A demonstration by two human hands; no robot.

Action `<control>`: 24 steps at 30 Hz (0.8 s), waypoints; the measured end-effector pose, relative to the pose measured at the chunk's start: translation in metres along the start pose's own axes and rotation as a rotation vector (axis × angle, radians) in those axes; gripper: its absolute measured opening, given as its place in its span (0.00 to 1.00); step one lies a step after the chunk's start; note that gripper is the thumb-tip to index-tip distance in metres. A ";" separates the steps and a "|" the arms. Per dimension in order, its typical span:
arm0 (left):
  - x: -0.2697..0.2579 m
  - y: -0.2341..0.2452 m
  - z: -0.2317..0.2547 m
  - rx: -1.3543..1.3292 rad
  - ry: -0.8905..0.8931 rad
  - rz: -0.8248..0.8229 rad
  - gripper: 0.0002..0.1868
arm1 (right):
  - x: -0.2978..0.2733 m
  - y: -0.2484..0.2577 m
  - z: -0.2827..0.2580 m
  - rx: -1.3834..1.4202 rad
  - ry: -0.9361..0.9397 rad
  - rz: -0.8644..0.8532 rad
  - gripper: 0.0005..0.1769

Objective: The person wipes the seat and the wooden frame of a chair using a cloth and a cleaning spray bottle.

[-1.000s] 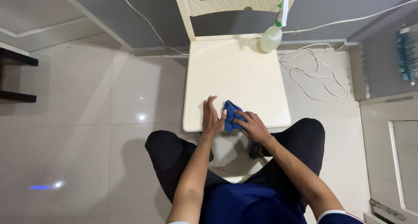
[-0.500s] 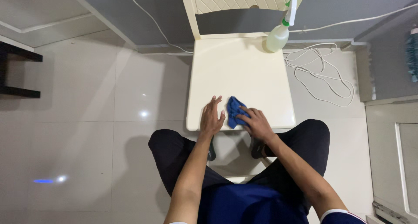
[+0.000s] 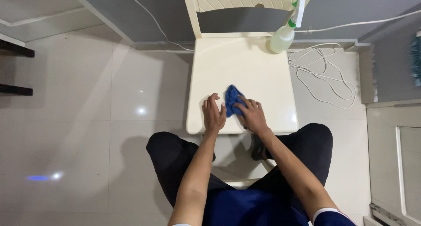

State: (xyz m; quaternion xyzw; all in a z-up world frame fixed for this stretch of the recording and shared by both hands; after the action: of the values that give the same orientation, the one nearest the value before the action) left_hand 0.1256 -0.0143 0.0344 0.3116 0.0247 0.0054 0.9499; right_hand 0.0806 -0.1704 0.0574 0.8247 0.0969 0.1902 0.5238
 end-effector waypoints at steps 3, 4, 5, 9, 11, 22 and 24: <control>-0.004 -0.001 0.009 0.120 -0.043 0.009 0.26 | 0.011 0.012 0.030 -0.091 -0.216 0.164 0.27; -0.002 0.000 0.010 0.130 -0.032 -0.002 0.26 | 0.010 0.014 0.036 -0.115 -0.303 0.224 0.27; 0.000 0.000 0.010 0.139 -0.021 -0.012 0.26 | 0.015 0.007 0.033 -0.124 -0.285 0.195 0.27; 0.003 -0.004 0.014 0.181 -0.002 -0.041 0.26 | 0.034 -0.015 0.015 -0.042 -0.065 0.041 0.26; 0.004 -0.004 0.014 0.185 -0.005 -0.043 0.27 | 0.039 -0.019 0.017 -0.008 0.016 -0.056 0.26; 0.005 -0.004 0.017 0.225 -0.002 -0.032 0.30 | 0.064 -0.017 0.028 -0.034 -0.032 -0.073 0.27; 0.005 -0.005 0.015 0.219 -0.002 -0.031 0.30 | 0.056 -0.016 0.023 0.041 0.080 -0.111 0.26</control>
State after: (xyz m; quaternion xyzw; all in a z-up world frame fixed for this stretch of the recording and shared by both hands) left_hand 0.1311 -0.0274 0.0434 0.4129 0.0289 -0.0124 0.9102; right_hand 0.1420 -0.1625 0.0458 0.8204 0.1673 0.1915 0.5122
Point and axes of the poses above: each hand's wrist, its own x-axis towards the middle knuckle, its own y-axis out of the back of the hand, z = x × y, the point moved 9 cm from there along x, towards the middle knuckle, and after that the axes turned 15 degrees about y, right-handed, at the moved point
